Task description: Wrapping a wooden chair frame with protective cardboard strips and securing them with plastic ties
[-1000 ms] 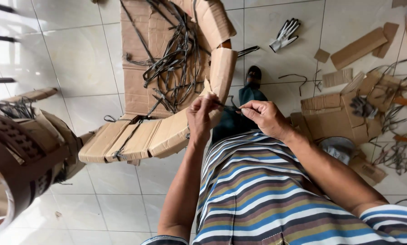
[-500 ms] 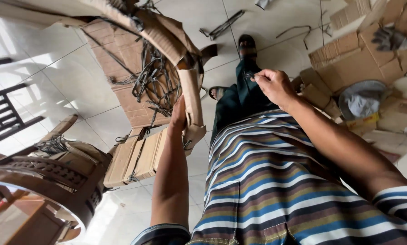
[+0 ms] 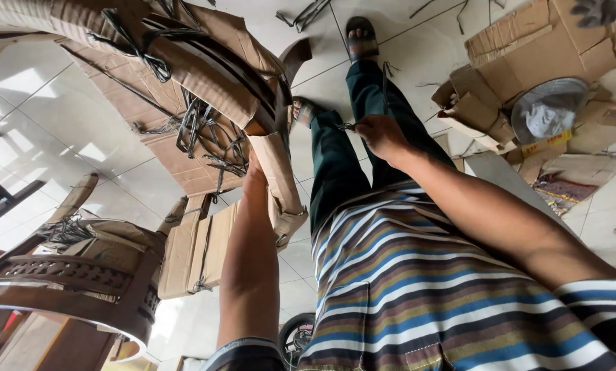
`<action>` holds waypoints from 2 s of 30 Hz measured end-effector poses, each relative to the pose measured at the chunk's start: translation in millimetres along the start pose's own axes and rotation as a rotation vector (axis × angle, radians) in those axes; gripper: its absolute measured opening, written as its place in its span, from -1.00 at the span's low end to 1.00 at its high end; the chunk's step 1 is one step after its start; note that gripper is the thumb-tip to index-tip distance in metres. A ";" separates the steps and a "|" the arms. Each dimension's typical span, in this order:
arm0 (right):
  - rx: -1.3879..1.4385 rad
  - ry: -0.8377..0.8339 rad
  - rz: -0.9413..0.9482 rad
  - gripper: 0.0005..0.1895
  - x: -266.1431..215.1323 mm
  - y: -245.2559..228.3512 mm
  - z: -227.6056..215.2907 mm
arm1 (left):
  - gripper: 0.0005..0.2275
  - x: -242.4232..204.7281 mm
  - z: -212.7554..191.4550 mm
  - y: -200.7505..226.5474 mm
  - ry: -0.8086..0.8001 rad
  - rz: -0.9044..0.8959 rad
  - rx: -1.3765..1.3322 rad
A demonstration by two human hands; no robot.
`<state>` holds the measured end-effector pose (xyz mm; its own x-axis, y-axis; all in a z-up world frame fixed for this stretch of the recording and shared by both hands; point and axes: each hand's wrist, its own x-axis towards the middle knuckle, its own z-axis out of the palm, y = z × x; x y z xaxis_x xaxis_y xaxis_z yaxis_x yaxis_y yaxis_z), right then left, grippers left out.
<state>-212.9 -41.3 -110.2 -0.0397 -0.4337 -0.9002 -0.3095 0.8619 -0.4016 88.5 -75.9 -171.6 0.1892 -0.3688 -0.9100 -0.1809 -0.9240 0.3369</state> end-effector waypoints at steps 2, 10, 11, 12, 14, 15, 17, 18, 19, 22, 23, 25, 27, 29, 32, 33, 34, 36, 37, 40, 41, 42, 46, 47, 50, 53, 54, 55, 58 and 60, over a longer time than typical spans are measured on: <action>-0.006 0.029 0.033 -0.70 20.9 24.3 18.4 | -0.53 14.9 -0.9 -13.3 0.014 -0.014 0.013; 0.174 0.042 0.103 -0.69 25.3 34.1 82.9 | -0.53 60.4 -12.0 -65.3 0.013 -0.047 0.150; 0.209 0.031 0.104 -0.68 27.2 32.7 88.3 | -0.53 62.6 -12.6 -72.3 0.007 -0.050 0.169; 0.244 0.022 0.104 -0.67 28.9 30.6 93.5 | -0.53 64.4 -13.7 -78.6 0.002 -0.052 0.187; 0.265 0.030 0.109 -0.67 24.4 25.2 98.7 | -0.52 66.6 -13.1 -90.3 -0.010 -0.055 0.215; 0.270 0.022 0.094 -0.68 24.9 18.6 102.3 | -0.52 68.6 -16.2 -93.4 0.000 -0.051 0.224; 0.294 0.030 0.080 -0.72 35.2 26.5 115.7 | -0.52 71.5 -19.7 -99.6 0.010 -0.042 0.237; 0.310 0.036 0.066 -0.74 41.6 29.1 123.1 | -0.52 74.2 -22.5 -102.2 0.022 -0.036 0.242; 0.309 0.033 0.064 -0.74 44.5 26.8 128.5 | -0.52 81.2 -18.6 -105.6 0.025 -0.036 0.241; 0.353 0.058 0.054 -0.77 53.3 24.5 146.3 | -0.52 97.7 -11.2 -118.8 0.059 -0.041 0.218; 0.348 0.060 0.032 -0.80 58.8 25.3 150.9 | -0.52 101.2 -10.0 -122.2 0.082 -0.043 0.193; 0.311 0.042 -0.013 -0.81 71.4 30.3 161.2 | -0.52 107.8 -15.7 -128.9 0.126 -0.042 0.129; 0.276 -0.006 -0.033 -0.73 88.7 37.4 170.7 | -0.52 114.5 -28.7 -136.0 0.199 -0.036 0.047; 0.539 -0.062 0.090 -0.72 87.8 24.3 168.2 | -0.62 84.3 -9.4 -121.6 0.279 -0.078 0.063; 0.719 -0.163 0.226 -0.66 77.1 1.1 158.2 | -0.69 71.5 9.1 -119.6 0.366 -0.152 0.055; 0.651 -0.194 0.208 -0.66 73.6 -13.5 169.4 | -0.66 72.8 15.4 -122.1 0.368 -0.168 0.034; 0.582 -0.225 0.190 -0.67 73.7 -13.9 171.4 | -0.66 76.7 21.2 -122.7 0.393 -0.178 -0.005; 0.456 -0.280 0.156 -0.68 83.1 -19.0 183.2 | -0.55 84.9 33.2 -123.6 0.365 -0.224 0.027; 0.400 -0.307 0.140 -0.68 81.9 -19.0 184.8 | -0.55 67.9 31.8 -105.9 0.385 -0.234 0.001; 0.250 -0.363 0.090 -0.69 85.7 -19.6 190.0 | -0.53 31.4 29.2 -61.1 0.265 -0.139 -0.115; 0.208 -0.368 0.078 -0.69 89.1 -15.9 189.0 | -0.51 25.7 29.0 -55.0 0.221 -0.171 -0.113; 0.165 -0.373 0.065 -0.70 93.9 -12.6 187.6 | -0.49 20.6 30.0 -48.5 0.176 -0.202 -0.110; 0.010 -0.379 0.030 -0.70 97.5 8.7 160.2 | -0.56 27.1 33.8 -45.9 0.140 -0.220 -0.118; -0.025 -0.382 0.022 -0.71 96.8 13.1 154.4 | -0.64 22.5 32.4 -39.8 0.163 -0.207 -0.140; -0.125 -0.390 -0.005 -0.71 101.8 27.8 145.8 | -0.75 12.1 28.7 -29.1 0.222 -0.170 -0.236; -0.210 -0.392 -0.029 -0.70 99.3 42.3 136.2 | -0.76 8.4 25.5 -26.1 0.327 -0.137 -0.381; -0.237 -0.391 -0.041 -0.70 97.5 45.0 131.7 | -0.75 8.5 24.1 -23.7 0.397 -0.123 -0.459; -0.262 -0.384 -0.054 -0.70 97.2 47.1 126.2 | -0.75 12.6 22.3 -28.5 0.389 -0.116 -0.454; -0.339 -0.353 -0.098 -0.70 91.7 50.5 100.0 | -0.80 3.9 12.2 -20.4 0.497 -0.046 -0.632; -0.402 -0.333 -0.129 -0.69 87.5 49.7 81.8 | -0.86 -27.5 -8.5 5.2 0.525 0.106 -0.814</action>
<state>-154.1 -15.0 -222.7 0.3061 -0.3665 -0.8786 -0.6339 0.6101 -0.4753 90.5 -71.5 -142.8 0.6525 -0.2694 -0.7083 0.4633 -0.5978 0.6542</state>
